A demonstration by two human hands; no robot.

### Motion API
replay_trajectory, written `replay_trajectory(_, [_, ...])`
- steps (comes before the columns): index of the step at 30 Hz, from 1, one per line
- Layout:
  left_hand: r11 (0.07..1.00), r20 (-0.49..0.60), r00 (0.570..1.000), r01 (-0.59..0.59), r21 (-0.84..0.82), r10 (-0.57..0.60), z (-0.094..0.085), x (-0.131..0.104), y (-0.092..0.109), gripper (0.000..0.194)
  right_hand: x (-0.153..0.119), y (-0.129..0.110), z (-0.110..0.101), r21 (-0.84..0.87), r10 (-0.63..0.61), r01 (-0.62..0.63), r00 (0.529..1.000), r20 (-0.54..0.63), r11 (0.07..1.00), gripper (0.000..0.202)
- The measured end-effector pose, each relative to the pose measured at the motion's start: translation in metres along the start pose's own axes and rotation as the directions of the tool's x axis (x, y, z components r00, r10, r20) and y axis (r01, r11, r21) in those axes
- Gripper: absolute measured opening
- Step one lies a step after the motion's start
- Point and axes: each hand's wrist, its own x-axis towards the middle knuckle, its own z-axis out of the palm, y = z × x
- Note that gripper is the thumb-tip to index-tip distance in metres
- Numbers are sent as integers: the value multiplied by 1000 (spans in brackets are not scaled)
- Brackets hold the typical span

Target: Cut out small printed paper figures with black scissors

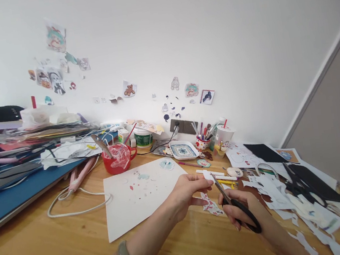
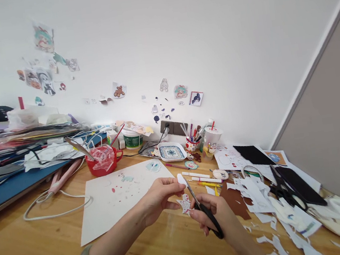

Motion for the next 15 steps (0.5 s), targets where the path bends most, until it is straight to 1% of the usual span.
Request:
replay_trajectory(11, [1000, 19, 1000, -7, -12, 7, 2, -1, -3, 28, 3, 3, 2, -21, -10, 9, 1000, -20, 1000, 12])
replay_trajectory(15, [1000, 4, 1000, -8, -23, 8, 2, -1, -3, 26, 3, 4, 1, -18, 3, -4, 1000, -16, 1000, 10])
